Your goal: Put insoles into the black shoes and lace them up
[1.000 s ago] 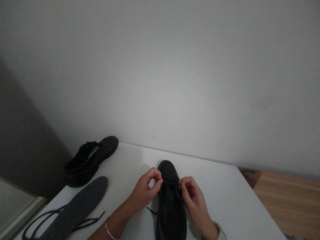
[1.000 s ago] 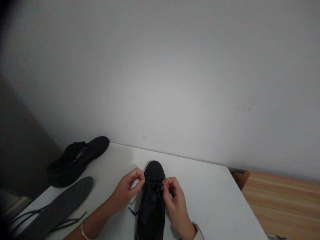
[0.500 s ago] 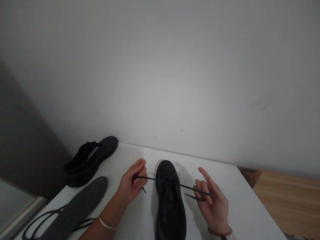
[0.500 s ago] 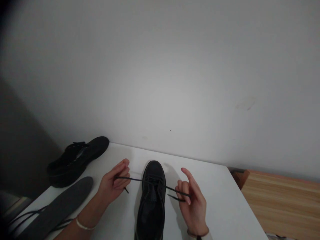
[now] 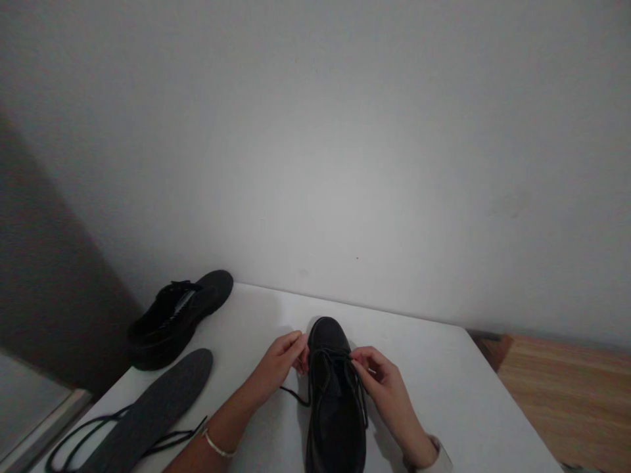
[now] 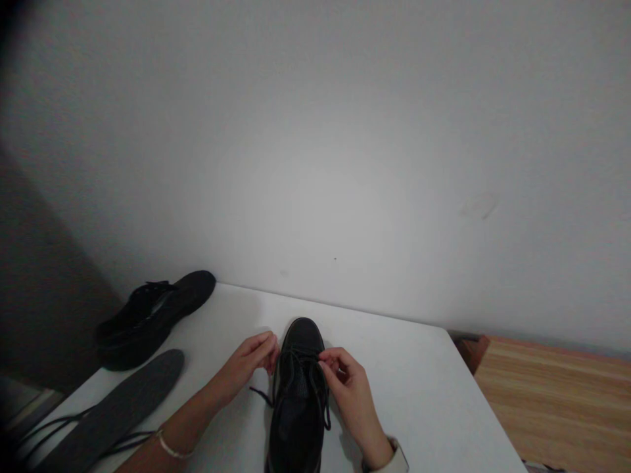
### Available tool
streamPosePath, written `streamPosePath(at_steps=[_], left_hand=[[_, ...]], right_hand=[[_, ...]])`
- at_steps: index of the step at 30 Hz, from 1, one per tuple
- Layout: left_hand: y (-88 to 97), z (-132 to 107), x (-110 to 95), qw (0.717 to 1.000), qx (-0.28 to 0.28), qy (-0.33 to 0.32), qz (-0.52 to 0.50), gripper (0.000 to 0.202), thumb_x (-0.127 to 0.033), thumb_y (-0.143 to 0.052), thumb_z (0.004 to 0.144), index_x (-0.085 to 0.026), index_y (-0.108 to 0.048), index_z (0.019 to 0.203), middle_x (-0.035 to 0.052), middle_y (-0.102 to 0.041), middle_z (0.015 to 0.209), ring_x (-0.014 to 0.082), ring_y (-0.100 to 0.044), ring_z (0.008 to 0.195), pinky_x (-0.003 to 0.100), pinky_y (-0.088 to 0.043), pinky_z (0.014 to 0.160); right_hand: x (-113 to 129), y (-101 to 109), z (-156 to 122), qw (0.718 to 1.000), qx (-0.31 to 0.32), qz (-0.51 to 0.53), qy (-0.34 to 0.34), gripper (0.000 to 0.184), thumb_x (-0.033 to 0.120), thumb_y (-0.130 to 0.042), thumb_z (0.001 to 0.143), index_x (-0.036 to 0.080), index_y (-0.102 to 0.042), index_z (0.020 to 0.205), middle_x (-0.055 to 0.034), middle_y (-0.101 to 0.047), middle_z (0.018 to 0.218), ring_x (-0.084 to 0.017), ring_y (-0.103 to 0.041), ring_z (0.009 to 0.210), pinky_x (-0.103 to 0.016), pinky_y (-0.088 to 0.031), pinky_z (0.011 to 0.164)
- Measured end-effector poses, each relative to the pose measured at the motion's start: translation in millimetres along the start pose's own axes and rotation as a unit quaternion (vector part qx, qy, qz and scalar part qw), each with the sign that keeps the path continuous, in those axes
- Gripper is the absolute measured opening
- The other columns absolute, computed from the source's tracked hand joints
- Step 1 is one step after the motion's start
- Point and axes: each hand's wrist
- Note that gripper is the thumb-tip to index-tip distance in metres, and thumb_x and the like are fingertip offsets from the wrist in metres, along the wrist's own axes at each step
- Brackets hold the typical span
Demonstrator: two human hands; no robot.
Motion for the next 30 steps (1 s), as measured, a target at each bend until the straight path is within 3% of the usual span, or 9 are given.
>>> streamPosePath(at_steps=[7, 13, 17, 20, 24, 30], left_hand=[[-7.6, 2, 8, 0.999, 0.012, 0.001, 0.040, 0.037, -0.050, -0.073, 0.076, -0.018, -0.056, 0.084, -0.0046, -0.053, 0.065, 0.0102, -0.046, 0.053, 0.022, -0.038, 0.048], [-9.3, -3, 4, 0.994, -0.012, -0.040, 0.103, 0.017, -0.033, -0.062, 0.084, -0.018, -0.057, 0.078, -0.0028, -0.051, 0.068, 0.0127, -0.046, 0.062, 0.025, -0.036, 0.059], [-12.9, -10, -1, 0.986, -0.044, -0.092, 0.134, 0.008, -0.023, -0.064, 0.081, -0.019, -0.059, 0.078, -0.0004, -0.054, 0.080, 0.0165, -0.048, 0.077, 0.029, -0.036, 0.075], [-15.6, -14, -6, 0.987, -0.040, -0.100, 0.123, 0.004, -0.021, -0.063, 0.083, -0.019, -0.061, 0.081, 0.0005, -0.057, 0.083, 0.0180, -0.050, 0.082, 0.030, -0.036, 0.079], [-17.1, -13, -9, 0.995, -0.027, -0.077, 0.064, 0.009, -0.022, -0.064, 0.084, -0.019, -0.058, 0.078, -0.0017, -0.054, 0.075, 0.0152, -0.048, 0.074, 0.028, -0.035, 0.070], [-9.3, -7, -10, 0.993, -0.030, -0.037, -0.104, 0.025, -0.038, -0.069, 0.084, -0.019, -0.053, 0.080, -0.0084, -0.041, 0.058, 0.0090, -0.034, 0.054, 0.022, -0.027, 0.055]], right_hand=[[-2, -5, -5, 0.998, -0.002, -0.047, 0.038, 0.031, 0.049, -0.063, 0.090, 0.019, -0.061, 0.082, -0.0015, -0.056, 0.075, -0.018, -0.052, 0.069, -0.030, -0.042, 0.063], [-2, -11, -8, 0.994, -0.005, -0.061, 0.094, 0.027, 0.047, -0.051, 0.097, 0.022, -0.053, 0.086, -0.0040, -0.055, 0.086, -0.021, -0.055, 0.082, -0.032, -0.045, 0.074], [-2, -12, -11, 0.992, -0.018, -0.063, 0.105, 0.024, 0.044, -0.049, 0.099, 0.022, -0.052, 0.091, -0.0034, -0.056, 0.088, -0.019, -0.055, 0.081, -0.031, -0.045, 0.074], [2, -11, -12, 0.997, -0.027, -0.014, 0.076, 0.028, 0.049, -0.053, 0.097, 0.022, -0.051, 0.092, 0.0003, -0.052, 0.081, -0.016, -0.050, 0.072, -0.027, -0.042, 0.065], [11, -6, -11, 0.996, 0.006, 0.091, 0.009, 0.031, 0.050, -0.065, 0.091, 0.023, -0.050, 0.089, 0.0058, -0.042, 0.068, -0.012, -0.035, 0.060, -0.023, -0.031, 0.055], [18, 2, -11, 0.964, 0.024, 0.263, -0.027, 0.034, 0.041, -0.080, 0.079, 0.022, -0.059, 0.097, 0.0034, -0.047, 0.074, -0.014, -0.042, 0.074, -0.024, -0.038, 0.070]])
Point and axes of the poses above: each hand's wrist, its own z-axis towards the middle knuckle, its own y-axis out of the back of the hand, x = y × z
